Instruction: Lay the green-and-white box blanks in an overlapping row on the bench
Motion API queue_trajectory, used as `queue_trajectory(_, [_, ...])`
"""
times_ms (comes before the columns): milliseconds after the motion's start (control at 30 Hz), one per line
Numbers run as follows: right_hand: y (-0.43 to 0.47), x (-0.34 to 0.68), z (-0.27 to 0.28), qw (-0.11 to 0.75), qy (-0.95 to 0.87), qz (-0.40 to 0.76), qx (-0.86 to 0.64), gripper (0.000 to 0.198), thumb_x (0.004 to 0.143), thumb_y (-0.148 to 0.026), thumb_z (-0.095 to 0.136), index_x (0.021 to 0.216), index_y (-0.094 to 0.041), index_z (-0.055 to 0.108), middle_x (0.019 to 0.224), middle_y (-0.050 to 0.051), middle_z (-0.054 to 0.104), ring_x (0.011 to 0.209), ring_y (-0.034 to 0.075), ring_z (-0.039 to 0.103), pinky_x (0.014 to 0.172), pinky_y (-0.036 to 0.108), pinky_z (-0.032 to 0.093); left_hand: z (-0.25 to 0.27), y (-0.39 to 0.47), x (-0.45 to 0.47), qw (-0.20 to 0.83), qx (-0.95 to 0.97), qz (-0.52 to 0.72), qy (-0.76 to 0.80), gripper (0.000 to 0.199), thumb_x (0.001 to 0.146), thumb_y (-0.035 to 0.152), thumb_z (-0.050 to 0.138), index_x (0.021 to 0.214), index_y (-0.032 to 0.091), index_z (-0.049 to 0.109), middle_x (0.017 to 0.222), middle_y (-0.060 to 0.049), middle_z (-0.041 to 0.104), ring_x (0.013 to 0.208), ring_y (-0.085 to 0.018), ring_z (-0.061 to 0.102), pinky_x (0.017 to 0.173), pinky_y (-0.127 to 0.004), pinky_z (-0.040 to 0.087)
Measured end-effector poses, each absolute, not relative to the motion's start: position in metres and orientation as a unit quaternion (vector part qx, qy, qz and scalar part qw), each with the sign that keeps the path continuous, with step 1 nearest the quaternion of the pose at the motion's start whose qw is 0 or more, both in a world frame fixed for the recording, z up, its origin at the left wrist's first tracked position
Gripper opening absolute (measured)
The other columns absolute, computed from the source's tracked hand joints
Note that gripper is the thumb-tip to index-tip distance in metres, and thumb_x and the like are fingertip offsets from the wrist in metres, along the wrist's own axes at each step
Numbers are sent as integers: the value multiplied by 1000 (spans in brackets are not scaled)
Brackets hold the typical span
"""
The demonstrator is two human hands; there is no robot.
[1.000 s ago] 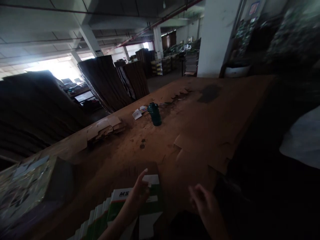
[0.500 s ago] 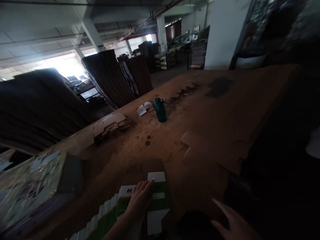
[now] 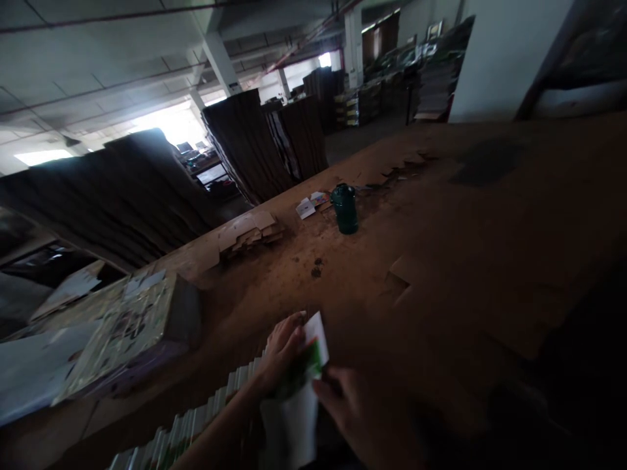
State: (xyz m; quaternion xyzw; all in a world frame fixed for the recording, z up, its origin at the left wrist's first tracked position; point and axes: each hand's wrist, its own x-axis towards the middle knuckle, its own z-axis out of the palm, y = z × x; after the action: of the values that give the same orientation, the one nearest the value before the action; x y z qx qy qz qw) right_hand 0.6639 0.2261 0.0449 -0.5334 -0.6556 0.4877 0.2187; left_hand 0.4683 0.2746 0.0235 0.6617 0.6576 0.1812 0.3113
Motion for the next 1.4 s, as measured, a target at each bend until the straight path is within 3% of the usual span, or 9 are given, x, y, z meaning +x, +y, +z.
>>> queue_trajectory(67, [222, 649, 37, 160, -638, 564, -500, 54, 83, -60, 41, 66, -18, 71, 63, 6, 71, 62, 22, 68, 55, 27, 49, 26, 270, 470, 223, 679, 114, 690, 38, 92, 44, 41, 121, 24, 56, 124, -6, 57, 121, -26, 43, 108, -46, 22])
queue_trajectory(133, [218, 663, 18, 153, -620, 570, -517, 51, 79, -60, 43, 59, -20, 68, 60, 5, 71, 58, 22, 67, 52, 28, 49, 20, 264, 473, 158, 687, 40, 708, 36, 87, 45, 52, 112, 21, 59, 116, -8, 60, 116, -28, 46, 106, -48, 24])
queue_trajectory(300, [214, 760, -38, 291, -516, 460, -662, 29, 64, -56, 61, 68, -30, 72, 82, 6, 76, 82, 30, 70, 76, 39, 55, -2, 256, 473, 136, 722, -7, 678, 20, 88, 33, 55, 102, 21, 64, 104, -5, 63, 105, -25, 51, 95, -40, 35])
queue_trajectory(467, [221, 791, -73, 353, -449, 434, -697, 47, 60, -60, 60, 88, -23, 71, 106, 13, 72, 97, 33, 67, 82, 42, 56, -1, 263, 464, 195, 715, 1, 671, 22, 90, 24, 50, 98, 26, 71, 101, -3, 66, 102, -21, 55, 87, -33, 39])
queue_trajectory(667, [241, 757, -73, 301, -503, 470, -661, 66, 82, -69, 33, 105, -20, 71, 116, 14, 69, 112, 30, 61, 97, 42, 46, -4, 266, 462, 223, 668, 40, 709, 21, 84, 22, 57, 97, 27, 73, 97, -1, 72, 98, -19, 60, 87, -30, 40])
queue_trajectory(800, [230, 692, -81, 259, -618, 488, -559, 72, 86, -68, 26, 127, -22, 61, 149, 11, 40, 135, 30, 37, 108, 42, 34, -3, 266, 465, 206, 665, 26, 717, 18, 84, 24, 57, 90, 26, 74, 93, -1, 73, 95, -20, 61, 83, -30, 41])
queue_trajectory(933, [210, 654, -108, 196, -696, 418, -550, 62, 87, -66, 33, 139, -34, 46, 157, 5, 22, 142, 34, 16, 109, 55, 28, -2, 264, 469, 191, 664, 11, 723, 17, 84, 25, 57, 87, 27, 74, 92, -1, 72, 98, -21, 59, 85, -32, 39])
queue_trajectory(1233, [199, 653, -137, 167, -764, 304, -544, 55, 90, -59, 37, 142, -41, 36, 158, 3, 21, 142, 36, 16, 106, 57, 32, -13, 259, 468, 168, 671, 9, 722, 20, 87, 28, 53, 83, 27, 72, 91, -1, 70, 96, -22, 56, 83, -35, 36])
queue_trajectory(1400, [196, 649, -135, 175, -784, 257, -537, 54, 91, -53, 38, 143, -35, 39, 158, 7, 21, 141, 40, 15, 104, 60, 32, -7, 255, 468, 175, 679, -10, 713, 20, 89, 29, 51, 85, 27, 71, 92, 0, 68, 97, -21, 54, 85, -36, 36])
